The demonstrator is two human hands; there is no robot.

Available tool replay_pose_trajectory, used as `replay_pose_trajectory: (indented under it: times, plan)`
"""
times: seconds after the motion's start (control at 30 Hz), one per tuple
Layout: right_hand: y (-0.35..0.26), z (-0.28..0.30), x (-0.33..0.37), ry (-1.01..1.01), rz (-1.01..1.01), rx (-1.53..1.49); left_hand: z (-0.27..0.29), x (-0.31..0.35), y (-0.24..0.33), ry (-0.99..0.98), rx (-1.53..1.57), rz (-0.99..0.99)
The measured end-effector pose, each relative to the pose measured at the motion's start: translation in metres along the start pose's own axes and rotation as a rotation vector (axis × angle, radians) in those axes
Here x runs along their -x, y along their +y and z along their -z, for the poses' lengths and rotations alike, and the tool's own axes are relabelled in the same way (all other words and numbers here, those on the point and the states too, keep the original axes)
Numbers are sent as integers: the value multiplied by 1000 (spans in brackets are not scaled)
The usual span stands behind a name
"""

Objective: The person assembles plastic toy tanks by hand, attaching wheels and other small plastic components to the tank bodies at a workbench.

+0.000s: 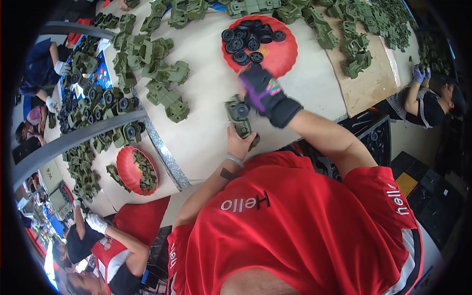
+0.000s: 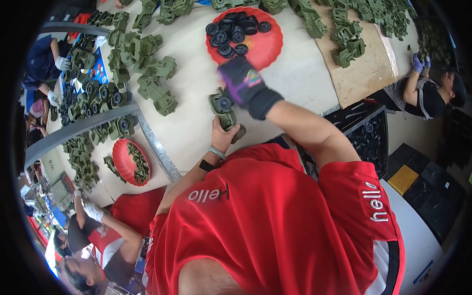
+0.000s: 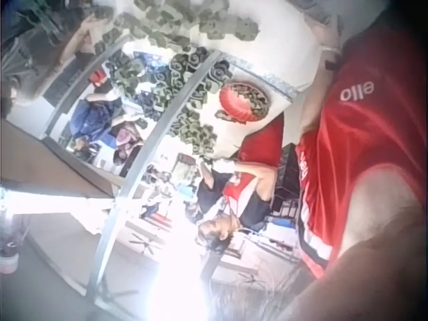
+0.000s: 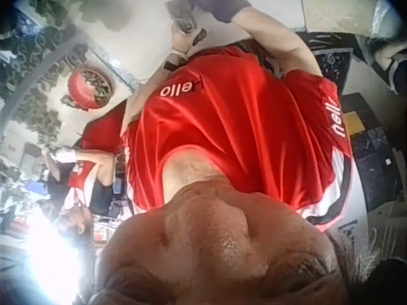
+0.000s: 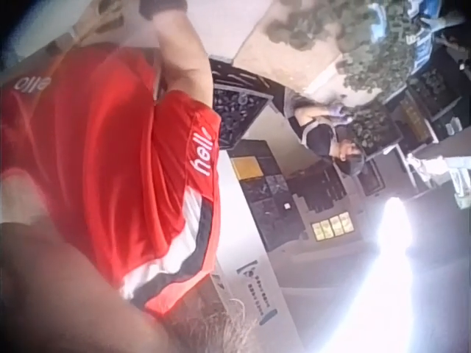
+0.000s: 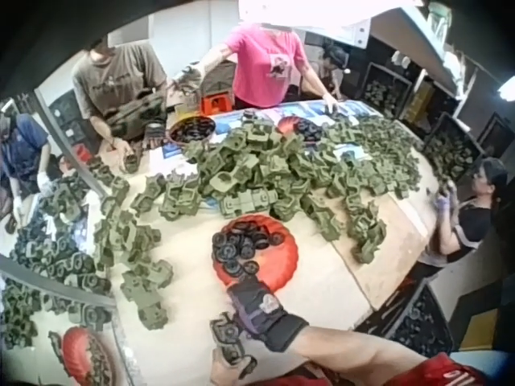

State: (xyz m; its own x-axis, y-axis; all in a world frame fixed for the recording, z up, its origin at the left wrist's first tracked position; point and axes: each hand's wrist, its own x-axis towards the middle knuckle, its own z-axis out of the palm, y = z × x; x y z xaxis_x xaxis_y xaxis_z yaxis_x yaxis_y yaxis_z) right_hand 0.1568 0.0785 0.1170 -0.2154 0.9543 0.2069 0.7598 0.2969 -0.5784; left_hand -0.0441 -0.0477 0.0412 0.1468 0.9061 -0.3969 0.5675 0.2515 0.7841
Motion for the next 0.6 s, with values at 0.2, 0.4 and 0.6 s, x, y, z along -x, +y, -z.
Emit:
replay_pose_trajectory:
  times: [0.2,0.4,0.6]
  plan:
    - [62,21,-43,-116,-362,282,-1,9,49,-231,849,623]
    - [97,28,-42,-139,-303,96,30,17,14,155,-69,-10]
    - [70,62,32,-37,-384,-514,63,-40,93,-177,-922,-610]
